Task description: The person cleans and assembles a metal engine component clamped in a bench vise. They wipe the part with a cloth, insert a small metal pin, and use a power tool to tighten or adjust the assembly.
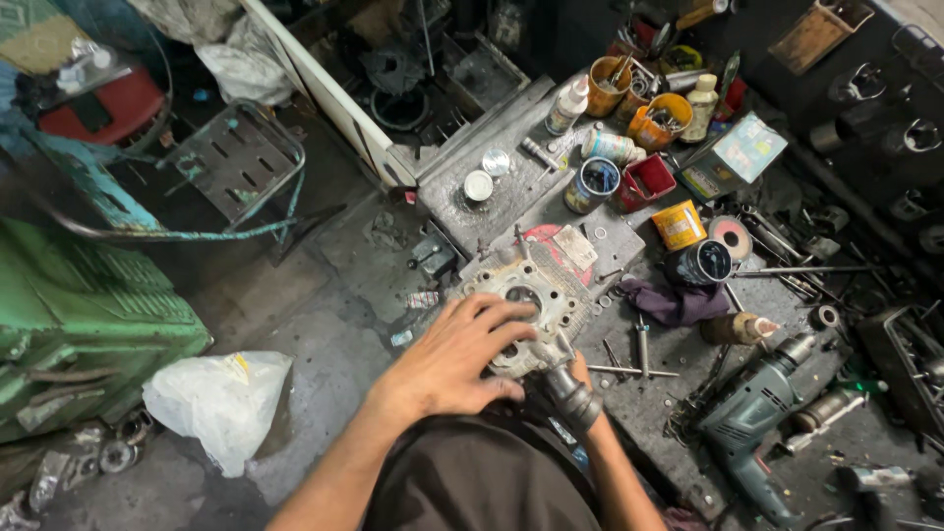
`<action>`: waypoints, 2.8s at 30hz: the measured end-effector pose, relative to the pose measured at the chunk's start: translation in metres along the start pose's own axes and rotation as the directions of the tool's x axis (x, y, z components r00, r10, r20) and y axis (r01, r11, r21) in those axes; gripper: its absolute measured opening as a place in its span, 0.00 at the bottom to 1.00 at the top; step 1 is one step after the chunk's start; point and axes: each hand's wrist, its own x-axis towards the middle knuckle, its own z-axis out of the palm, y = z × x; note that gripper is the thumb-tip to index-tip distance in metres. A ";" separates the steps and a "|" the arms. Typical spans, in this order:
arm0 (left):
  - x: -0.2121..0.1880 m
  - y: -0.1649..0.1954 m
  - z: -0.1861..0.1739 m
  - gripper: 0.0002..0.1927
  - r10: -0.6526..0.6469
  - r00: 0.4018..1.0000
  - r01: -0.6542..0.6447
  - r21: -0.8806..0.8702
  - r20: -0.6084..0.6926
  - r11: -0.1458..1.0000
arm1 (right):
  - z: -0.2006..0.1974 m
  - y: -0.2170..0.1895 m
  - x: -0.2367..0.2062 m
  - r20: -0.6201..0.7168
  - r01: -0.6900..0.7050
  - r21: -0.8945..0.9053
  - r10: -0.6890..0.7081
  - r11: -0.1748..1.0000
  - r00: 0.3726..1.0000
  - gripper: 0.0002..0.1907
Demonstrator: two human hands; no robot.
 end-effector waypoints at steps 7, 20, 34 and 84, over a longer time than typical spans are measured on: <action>-0.046 -0.029 0.025 0.22 -0.132 0.824 -0.127 -0.407 -0.551 0.905 | -0.018 0.016 -0.006 0.050 0.218 -0.146 -0.213 0.965 0.976 0.19; -0.043 -0.100 0.189 0.22 -0.431 0.760 0.632 -0.401 0.486 0.663 | -0.002 -0.016 -0.002 -0.417 0.015 -0.367 -0.178 0.930 0.891 0.20; 0.022 -0.101 0.230 0.26 -0.450 0.838 0.391 -0.914 0.307 0.104 | 0.060 -0.020 0.016 -0.557 0.192 -0.285 -0.325 0.939 0.765 0.45; 0.014 -0.121 0.252 0.26 -0.541 0.789 0.445 -0.878 0.291 0.177 | 0.068 -0.012 0.003 -0.478 0.136 0.015 -0.112 0.991 0.871 0.54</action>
